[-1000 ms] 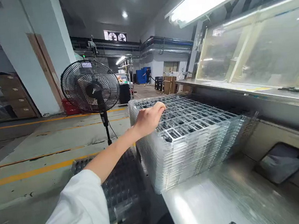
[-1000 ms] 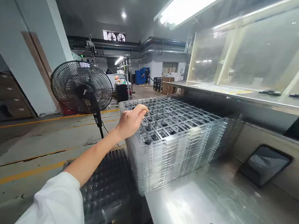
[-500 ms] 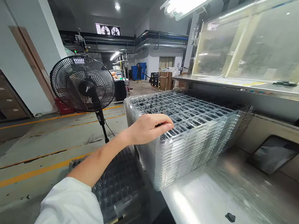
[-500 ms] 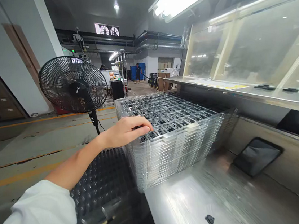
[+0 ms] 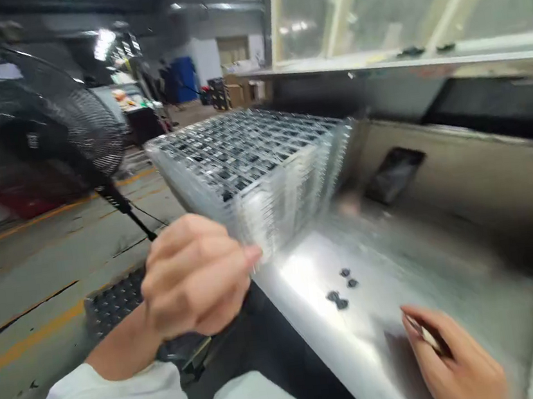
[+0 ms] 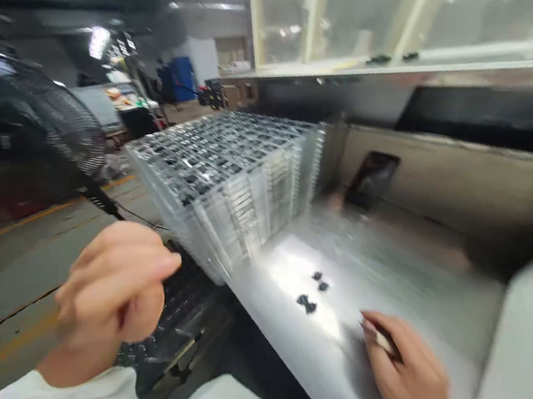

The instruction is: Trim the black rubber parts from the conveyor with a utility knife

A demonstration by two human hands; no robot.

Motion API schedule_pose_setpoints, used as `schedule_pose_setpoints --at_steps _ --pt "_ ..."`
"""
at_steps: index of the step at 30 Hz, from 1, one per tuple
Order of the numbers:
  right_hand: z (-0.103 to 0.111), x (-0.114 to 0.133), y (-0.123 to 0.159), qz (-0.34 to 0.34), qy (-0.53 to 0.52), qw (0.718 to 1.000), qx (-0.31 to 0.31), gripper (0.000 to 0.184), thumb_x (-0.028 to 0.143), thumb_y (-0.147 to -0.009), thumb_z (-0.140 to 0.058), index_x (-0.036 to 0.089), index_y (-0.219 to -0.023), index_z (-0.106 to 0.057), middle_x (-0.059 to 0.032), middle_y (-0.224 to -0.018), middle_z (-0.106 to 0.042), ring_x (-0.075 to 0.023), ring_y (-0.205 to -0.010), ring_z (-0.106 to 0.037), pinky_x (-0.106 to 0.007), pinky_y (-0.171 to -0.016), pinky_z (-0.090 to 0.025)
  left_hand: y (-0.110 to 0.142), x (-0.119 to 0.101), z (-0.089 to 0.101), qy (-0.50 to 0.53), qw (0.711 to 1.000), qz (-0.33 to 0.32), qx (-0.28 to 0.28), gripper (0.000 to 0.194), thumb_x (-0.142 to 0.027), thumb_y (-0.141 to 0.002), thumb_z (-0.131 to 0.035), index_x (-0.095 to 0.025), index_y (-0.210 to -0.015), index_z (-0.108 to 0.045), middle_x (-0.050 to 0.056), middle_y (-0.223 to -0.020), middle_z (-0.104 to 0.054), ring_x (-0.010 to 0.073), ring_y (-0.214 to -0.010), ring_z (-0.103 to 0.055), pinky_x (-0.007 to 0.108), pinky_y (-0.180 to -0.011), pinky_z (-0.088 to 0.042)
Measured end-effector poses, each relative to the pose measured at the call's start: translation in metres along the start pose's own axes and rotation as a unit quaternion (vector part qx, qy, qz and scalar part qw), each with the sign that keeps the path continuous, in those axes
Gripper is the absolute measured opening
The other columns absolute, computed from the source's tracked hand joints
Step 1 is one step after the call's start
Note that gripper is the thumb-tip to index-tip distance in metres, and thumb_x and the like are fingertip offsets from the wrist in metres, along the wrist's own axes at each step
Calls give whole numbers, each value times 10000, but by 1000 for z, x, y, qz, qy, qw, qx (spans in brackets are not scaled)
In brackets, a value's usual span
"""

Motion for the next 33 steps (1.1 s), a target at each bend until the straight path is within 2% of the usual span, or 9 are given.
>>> schedule_pose_setpoints --at_steps 2,5,10,14,17,19,22,29,33 --pt "1 3 -2 -7 -33 999 1 162 298 -1059 -529 188 -1023 -642 19 -933 -653 -54 -794 -608 -181 -712 -451 14 -23 -27 55 998 -19 38 198 -120 -895 -611 -95 -1085 -657 59 -780 -669 173 -708 -606 342 -646 -516" --pt "-1 -2 -2 -49 -76 996 14 80 194 -1025 -561 184 -1055 -634 25 -935 -630 -31 -814 -584 -148 -739 -440 41 -43 -82 124 986 35 102 222 -89 -899 -609 -85 -1117 -644 63 -791 -681 176 -716 -622 336 -634 -502" --pt "0 -3 3 -75 -107 991 16 141 110 -987 -577 179 -1092 -640 21 -924 -606 -25 -819 -559 -147 -743 -422 81 -47 -164 137 957 130 220 162 -190 -990 -601 -149 -1144 -629 43 -923 -685 169 -814 -630 320 -686 -477" --pt "2 -3 4 -85 -117 989 15 156 81 -975 -573 171 -1082 -643 14 -916 -601 -32 -807 -550 -162 -732 -414 92 -43 -215 98 889 186 407 365 -475 -1061 -496 -162 -1224 -590 40 -995 -677 200 -885 -654 344 -691 -453" --pt "1 -4 3 -92 -120 988 23 158 80 -978 -562 165 -1081 -646 2 -915 -606 -45 -803 -554 -176 -732 -419 92 -49 -244 53 825 175 535 521 -627 -1035 -448 -143 -1185 -571 77 -1022 -666 255 -906 -664 357 -659 -420" --pt "1 -4 3 -99 -122 987 24 155 89 -985 -549 160 -1079 -650 -8 -906 -610 -57 -801 -562 -186 -730 -425 90 -55 -259 38 803 154 574 507 -615 -1042 -430 -139 -1157 -559 101 -1050 -656 283 -920 -668 356 -648 -404" --pt "1 -4 2 -108 -121 987 24 150 109 -994 -528 154 -1051 -660 -19 -887 -616 -68 -778 -562 -198 -705 -424 87 -60 -271 35 801 114 587 365 -438 -1091 -345 -139 -1128 -550 116 -1048 -643 287 -911 -671 355 -639 -389" --pt "-1 -3 4 -112 -132 985 26 215 49 -940 -476 154 -1006 -652 9 -861 -619 -47 -729 -524 -191 -680 -384 91 -53 -277 12 793 84 603 294 -206 -1050 -296 -142 -1073 -582 87 -966 -626 250 -801 -657 349 -571 -303" --pt "-1 -3 6 -106 -122 986 28 241 37 -919 -465 155 -1015 -651 14 -866 -627 -47 -721 -527 -185 -675 -378 95 -50 -277 25 798 92 595 321 -202 -1066 -288 -147 -1053 -604 80 -958 -640 221 -785 -637 344 -573 -280"
Point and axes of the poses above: each hand's wrist, its own y-axis away from the middle knuckle, its own z-axis out of the back of the hand, x = y × z, the point moved 4 cm from there along -y, towards the middle knuckle
